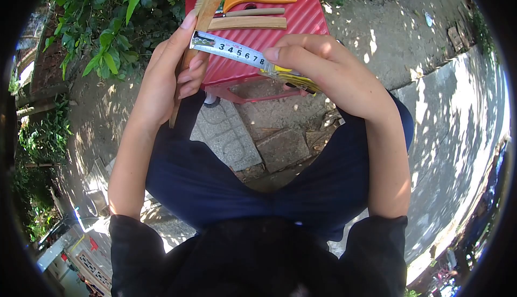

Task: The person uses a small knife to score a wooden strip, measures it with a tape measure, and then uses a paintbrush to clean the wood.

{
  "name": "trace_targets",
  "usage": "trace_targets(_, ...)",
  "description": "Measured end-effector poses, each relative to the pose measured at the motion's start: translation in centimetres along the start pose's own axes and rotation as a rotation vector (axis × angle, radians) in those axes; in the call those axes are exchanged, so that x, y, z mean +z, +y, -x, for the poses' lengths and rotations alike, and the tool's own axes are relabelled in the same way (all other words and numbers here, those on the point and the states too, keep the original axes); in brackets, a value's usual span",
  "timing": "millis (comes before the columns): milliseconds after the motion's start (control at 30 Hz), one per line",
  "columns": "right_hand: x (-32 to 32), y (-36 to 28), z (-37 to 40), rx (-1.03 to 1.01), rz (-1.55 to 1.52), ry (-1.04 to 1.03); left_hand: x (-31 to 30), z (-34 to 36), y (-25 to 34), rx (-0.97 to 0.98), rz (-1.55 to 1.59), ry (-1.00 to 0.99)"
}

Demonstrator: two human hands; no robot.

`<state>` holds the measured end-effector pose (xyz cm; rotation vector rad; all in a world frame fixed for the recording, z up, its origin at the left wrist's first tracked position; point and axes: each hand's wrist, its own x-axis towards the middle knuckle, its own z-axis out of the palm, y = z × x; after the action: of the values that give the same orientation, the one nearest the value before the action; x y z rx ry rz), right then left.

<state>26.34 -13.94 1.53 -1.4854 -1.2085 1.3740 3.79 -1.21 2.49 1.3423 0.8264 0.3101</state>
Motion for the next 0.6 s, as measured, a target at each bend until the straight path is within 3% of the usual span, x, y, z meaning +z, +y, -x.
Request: trace_targets(600,0.25,0.47,-0.15,0.02,-0.043,-0.004,-0.01,0.08,0.16,-0.009,-0.018,0.0)
